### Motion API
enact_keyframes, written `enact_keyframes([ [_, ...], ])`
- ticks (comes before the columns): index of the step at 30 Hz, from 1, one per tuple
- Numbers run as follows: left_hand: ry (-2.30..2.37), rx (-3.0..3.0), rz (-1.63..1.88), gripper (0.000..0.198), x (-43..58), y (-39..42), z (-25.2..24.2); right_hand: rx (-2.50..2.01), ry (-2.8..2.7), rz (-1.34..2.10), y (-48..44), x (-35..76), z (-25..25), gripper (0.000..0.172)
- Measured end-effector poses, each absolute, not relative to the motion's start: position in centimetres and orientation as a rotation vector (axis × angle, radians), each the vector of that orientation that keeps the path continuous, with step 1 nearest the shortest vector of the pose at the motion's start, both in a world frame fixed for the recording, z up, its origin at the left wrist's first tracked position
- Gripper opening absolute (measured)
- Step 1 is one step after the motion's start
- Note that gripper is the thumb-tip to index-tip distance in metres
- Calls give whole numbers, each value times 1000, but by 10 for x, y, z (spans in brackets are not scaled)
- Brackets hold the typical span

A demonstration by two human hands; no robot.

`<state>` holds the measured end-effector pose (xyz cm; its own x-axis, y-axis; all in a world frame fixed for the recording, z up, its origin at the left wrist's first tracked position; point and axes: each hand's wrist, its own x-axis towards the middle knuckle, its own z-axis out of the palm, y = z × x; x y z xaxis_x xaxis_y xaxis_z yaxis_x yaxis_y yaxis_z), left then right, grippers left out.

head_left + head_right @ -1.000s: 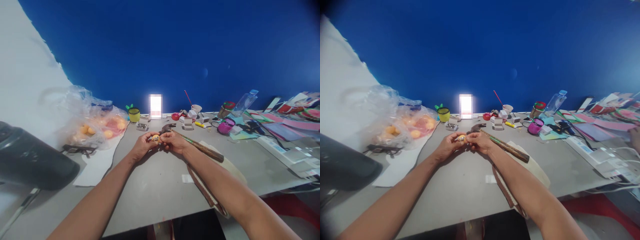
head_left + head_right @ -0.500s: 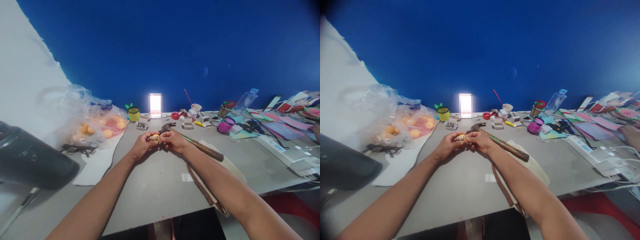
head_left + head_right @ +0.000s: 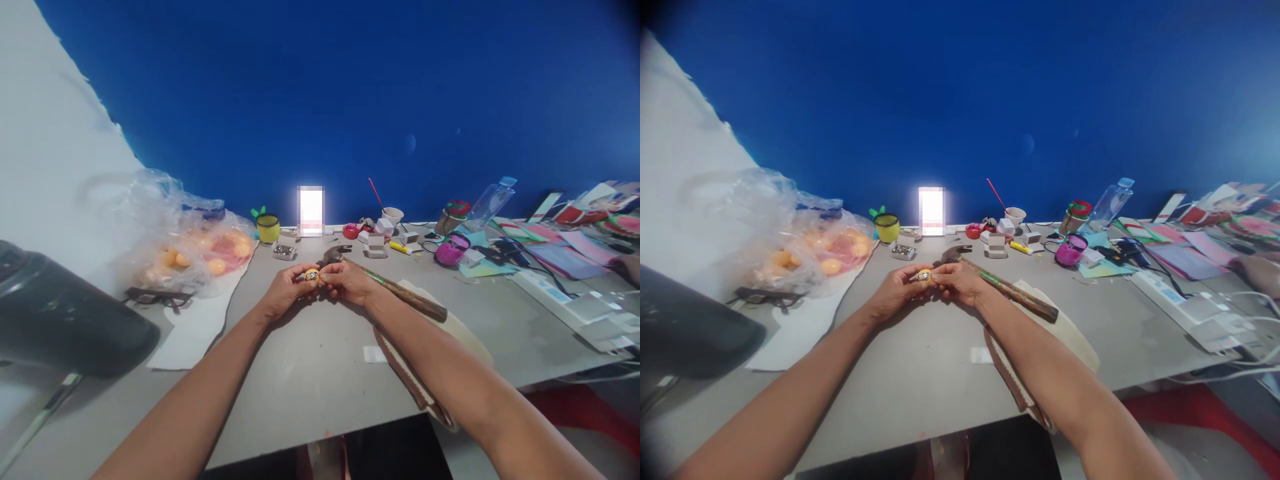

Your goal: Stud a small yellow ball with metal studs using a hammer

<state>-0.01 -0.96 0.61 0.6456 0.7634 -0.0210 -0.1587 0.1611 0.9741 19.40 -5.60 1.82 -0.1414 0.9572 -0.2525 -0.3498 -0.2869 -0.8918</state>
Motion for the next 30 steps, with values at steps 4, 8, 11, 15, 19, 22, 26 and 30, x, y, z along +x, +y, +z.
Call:
enact_keyframes([
  [4, 603, 1255, 713, 62, 0, -9, 6, -1074, -845, 1621, -56, 194, 18, 35],
  [8, 610, 1254, 708, 61, 0, -9, 7, -1079, -850, 1606, -56, 193, 18, 35],
  [11, 623, 1264, 715, 60, 0, -9, 6, -1085, -859, 1584, -57, 192, 18, 37],
  [15, 629, 1263, 722, 60, 0, -9, 6, -1096, -886, 1550, -58, 191, 17, 36],
  [19, 629, 1270, 729, 58, 0, -12, 7, -1135, -913, 1504, -58, 191, 18, 31],
  [22, 613, 1244, 729, 56, 1, -15, 10, -1159, -933, 1485, -58, 190, 20, 28],
  [26, 585, 1196, 715, 56, 1, -16, 12, -1127, -931, 1505, -58, 189, 21, 30],
  [30, 574, 1175, 700, 59, -1, -13, 10, -1091, -909, 1546, -59, 188, 19, 34],
])
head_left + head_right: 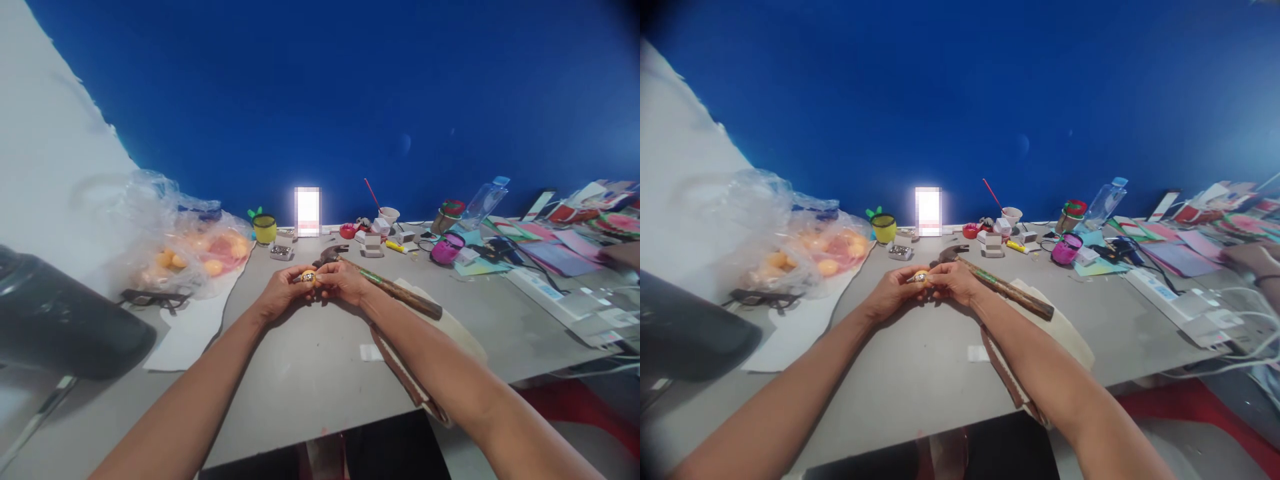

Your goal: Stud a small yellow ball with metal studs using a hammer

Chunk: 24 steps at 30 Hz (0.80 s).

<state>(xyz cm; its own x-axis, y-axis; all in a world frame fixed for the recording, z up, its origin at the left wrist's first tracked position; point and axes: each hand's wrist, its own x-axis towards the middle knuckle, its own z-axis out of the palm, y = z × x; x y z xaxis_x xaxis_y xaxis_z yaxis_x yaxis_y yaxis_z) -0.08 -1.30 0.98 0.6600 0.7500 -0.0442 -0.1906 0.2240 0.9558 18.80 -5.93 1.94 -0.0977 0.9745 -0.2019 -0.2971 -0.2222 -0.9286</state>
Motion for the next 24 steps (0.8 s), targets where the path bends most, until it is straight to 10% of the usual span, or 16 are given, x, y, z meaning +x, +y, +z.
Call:
enact_keyframes([
  [24, 555, 1185, 676, 58, -3, -8, 8, -1006, -938, 1562, -60, 188, 17, 41],
])
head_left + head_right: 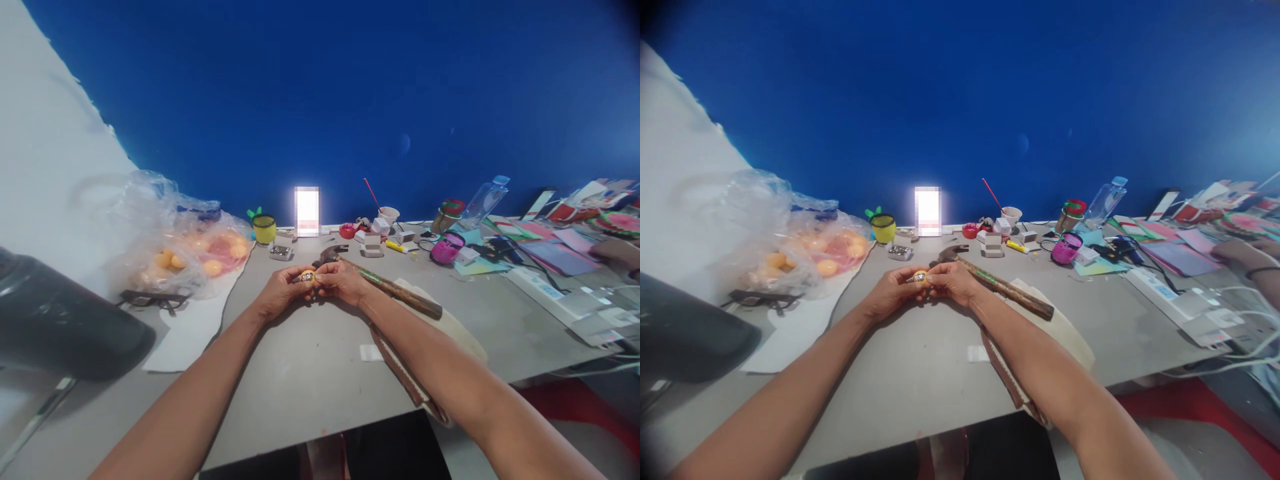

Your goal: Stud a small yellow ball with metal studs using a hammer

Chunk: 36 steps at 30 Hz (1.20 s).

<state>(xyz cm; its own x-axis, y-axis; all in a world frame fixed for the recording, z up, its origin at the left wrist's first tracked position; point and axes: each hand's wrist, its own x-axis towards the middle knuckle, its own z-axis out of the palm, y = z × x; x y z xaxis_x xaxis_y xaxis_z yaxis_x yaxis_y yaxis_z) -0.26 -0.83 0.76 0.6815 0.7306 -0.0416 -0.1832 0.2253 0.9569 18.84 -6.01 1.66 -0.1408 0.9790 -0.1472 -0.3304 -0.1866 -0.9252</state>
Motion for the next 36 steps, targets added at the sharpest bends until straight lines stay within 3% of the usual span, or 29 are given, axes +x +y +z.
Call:
enact_keyframes([
  [13, 649, 1295, 768, 54, 1, -14, 12, -1147, -1045, 1315, -60, 181, 17, 32],
  [23, 586, 1192, 724, 54, 1, -16, 16, -1181, -1167, 1277, -62, 186, 24, 36],
  [26, 542, 1166, 720, 53, 1, -14, 17, -1394, -1301, 995, -60, 194, 29, 21],
  [29, 525, 1155, 710, 52, 0, -12, 18, -1728, -1462, 451, -59, 204, 32, 12],
  [32, 548, 1155, 747, 55, 1, -11, 16, -2054, -1633, -6, -60, 213, 34, 19],
  [36, 660, 1174, 883, 58, 2, -11, 15, -2316, -1771, -94, -61, 220, 30, 30],
])
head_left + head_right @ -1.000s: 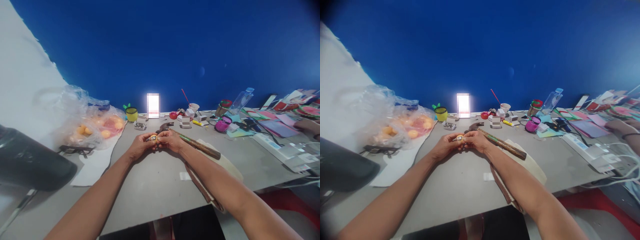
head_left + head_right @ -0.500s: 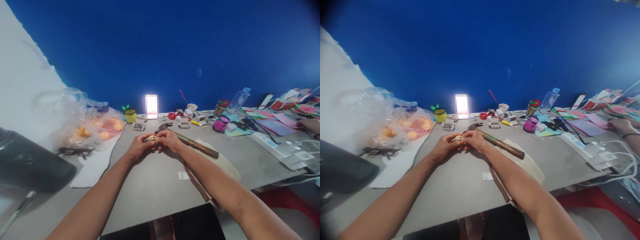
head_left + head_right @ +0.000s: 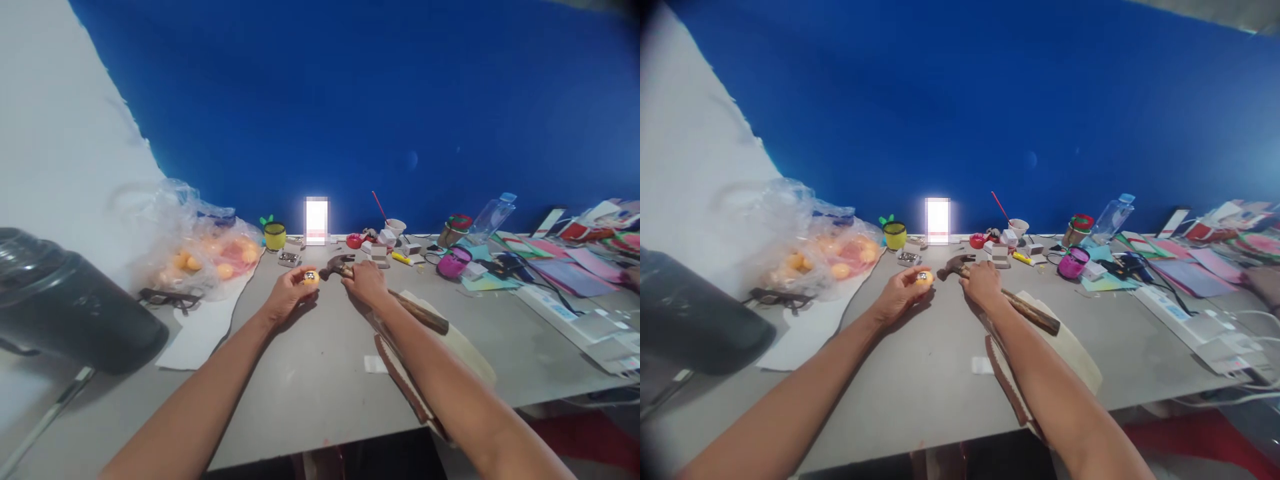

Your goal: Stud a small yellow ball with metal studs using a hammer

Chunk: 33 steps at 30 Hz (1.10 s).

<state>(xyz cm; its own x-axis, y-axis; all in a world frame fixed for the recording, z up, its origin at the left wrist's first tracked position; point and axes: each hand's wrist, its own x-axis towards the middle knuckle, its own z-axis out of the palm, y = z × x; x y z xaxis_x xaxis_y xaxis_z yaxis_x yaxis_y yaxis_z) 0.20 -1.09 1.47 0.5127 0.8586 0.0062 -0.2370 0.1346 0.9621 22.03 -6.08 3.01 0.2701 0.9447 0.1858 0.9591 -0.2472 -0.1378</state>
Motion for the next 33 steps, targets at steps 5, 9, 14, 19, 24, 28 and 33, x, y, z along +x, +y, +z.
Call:
enact_keyframes([
  [5, 855, 1237, 1021, 50, 0, -6, 16, -2306, -1763, -110, -61, 218, 28, 23],
  [9, 963, 1274, 1068, 47, -2, -2, 15, -2181, -1652, -189, -67, 209, 34, 25],
  [14, 920, 1323, 1056, 37, -2, -3, 16, -1818, -1683, -483, -75, 194, 39, 23],
  [19, 882, 1401, 987, 31, -4, -6, 19, -1746, -1744, -562, -77, 191, 38, 23],
  [24, 907, 1368, 982, 38, -4, -6, 17, -1770, -1655, -629, -75, 199, 42, 28],
  [28, 901, 1400, 987, 32, -4, -6, 17, -1716, -1782, -592, -76, 195, 43, 30],
  [33, 932, 1450, 1029, 34, -2, -7, 20, -1738, -1680, -618, -76, 197, 45, 30],
])
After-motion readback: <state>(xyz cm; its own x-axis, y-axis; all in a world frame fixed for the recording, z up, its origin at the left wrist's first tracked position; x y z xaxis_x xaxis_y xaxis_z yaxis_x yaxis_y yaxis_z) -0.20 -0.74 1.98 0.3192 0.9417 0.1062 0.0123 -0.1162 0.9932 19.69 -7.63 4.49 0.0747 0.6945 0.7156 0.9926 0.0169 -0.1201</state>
